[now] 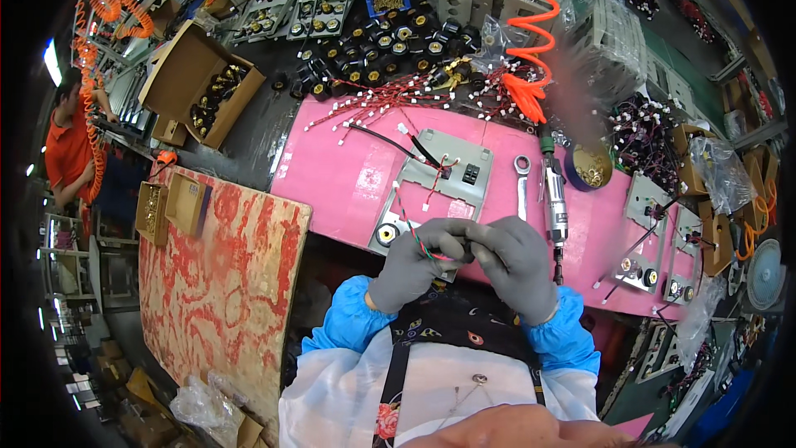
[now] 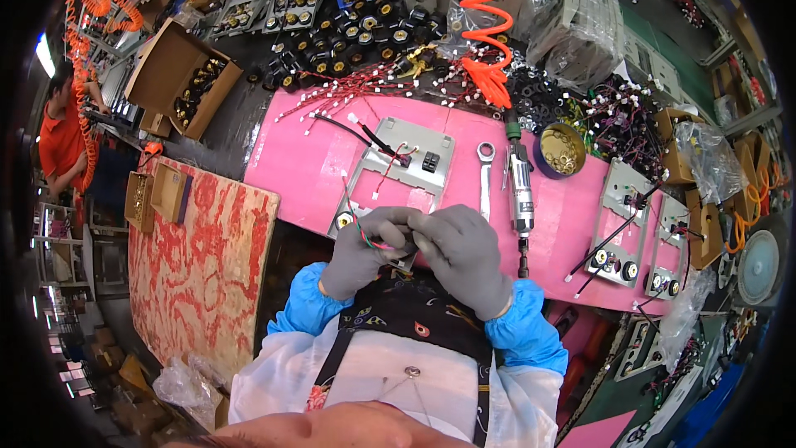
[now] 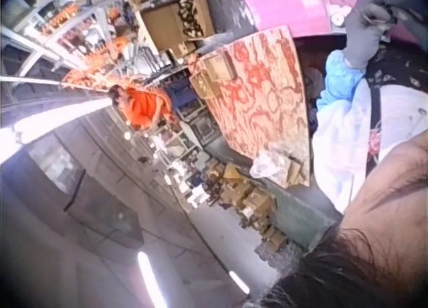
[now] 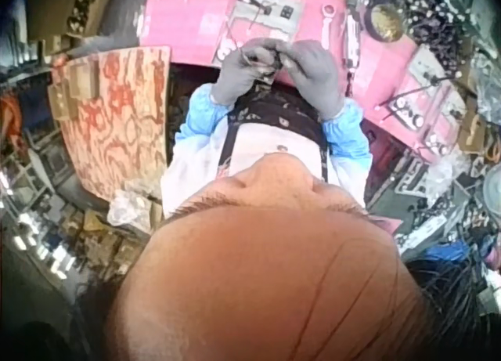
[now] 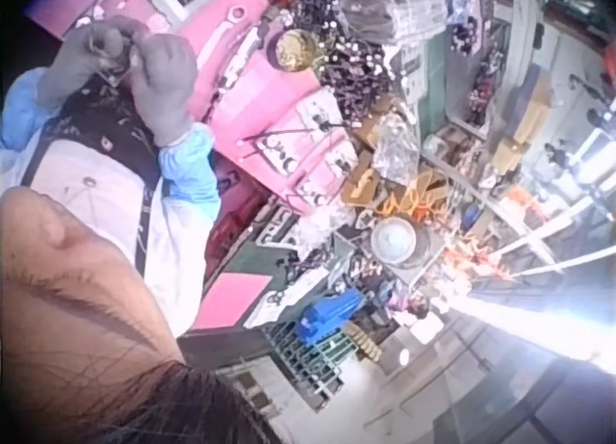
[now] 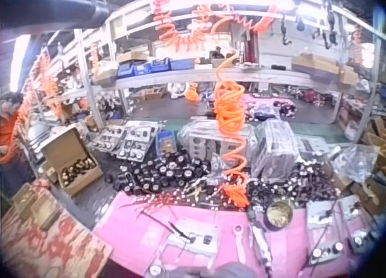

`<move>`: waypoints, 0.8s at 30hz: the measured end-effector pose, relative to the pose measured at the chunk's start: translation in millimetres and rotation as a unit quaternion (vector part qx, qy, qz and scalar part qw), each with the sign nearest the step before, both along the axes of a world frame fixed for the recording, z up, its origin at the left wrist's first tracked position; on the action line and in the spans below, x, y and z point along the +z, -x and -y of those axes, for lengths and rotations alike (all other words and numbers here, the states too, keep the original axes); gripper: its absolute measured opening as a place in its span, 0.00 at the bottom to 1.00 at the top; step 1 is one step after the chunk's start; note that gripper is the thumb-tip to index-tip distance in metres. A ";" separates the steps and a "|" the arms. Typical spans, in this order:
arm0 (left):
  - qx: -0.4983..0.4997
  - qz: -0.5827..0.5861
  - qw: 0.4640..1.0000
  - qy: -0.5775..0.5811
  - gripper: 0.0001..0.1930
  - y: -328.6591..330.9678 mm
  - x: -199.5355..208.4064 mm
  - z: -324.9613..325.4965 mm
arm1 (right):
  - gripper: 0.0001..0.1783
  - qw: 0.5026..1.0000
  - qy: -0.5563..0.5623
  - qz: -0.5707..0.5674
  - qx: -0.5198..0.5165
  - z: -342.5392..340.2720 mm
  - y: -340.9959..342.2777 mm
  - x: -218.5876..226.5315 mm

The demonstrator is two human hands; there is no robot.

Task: The recorder assembles an electronic control panel by installing components and using an air-powered screwdriver.

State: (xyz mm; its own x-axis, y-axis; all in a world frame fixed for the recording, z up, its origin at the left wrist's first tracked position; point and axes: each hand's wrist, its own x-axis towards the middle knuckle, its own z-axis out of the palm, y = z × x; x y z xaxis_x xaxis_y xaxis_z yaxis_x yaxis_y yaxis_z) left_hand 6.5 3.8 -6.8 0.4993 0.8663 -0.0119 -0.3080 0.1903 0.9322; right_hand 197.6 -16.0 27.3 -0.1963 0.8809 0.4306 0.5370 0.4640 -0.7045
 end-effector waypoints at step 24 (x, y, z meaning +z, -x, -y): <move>0.384 -0.146 0.905 -0.108 0.11 71.5 10.2 -37.7 | 0.10 0.900 -0.204 0.365 0.125 -76.4 76.4 -36.8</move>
State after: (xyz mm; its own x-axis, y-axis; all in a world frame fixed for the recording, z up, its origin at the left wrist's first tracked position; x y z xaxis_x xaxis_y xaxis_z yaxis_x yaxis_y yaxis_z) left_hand -65.0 41.5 3.4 -0.2484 0.9545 0.1651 -0.0058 -0.1719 0.9851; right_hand 121.2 60.5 -9.5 -0.7278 0.5677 0.3848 0.6306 0.7745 0.0500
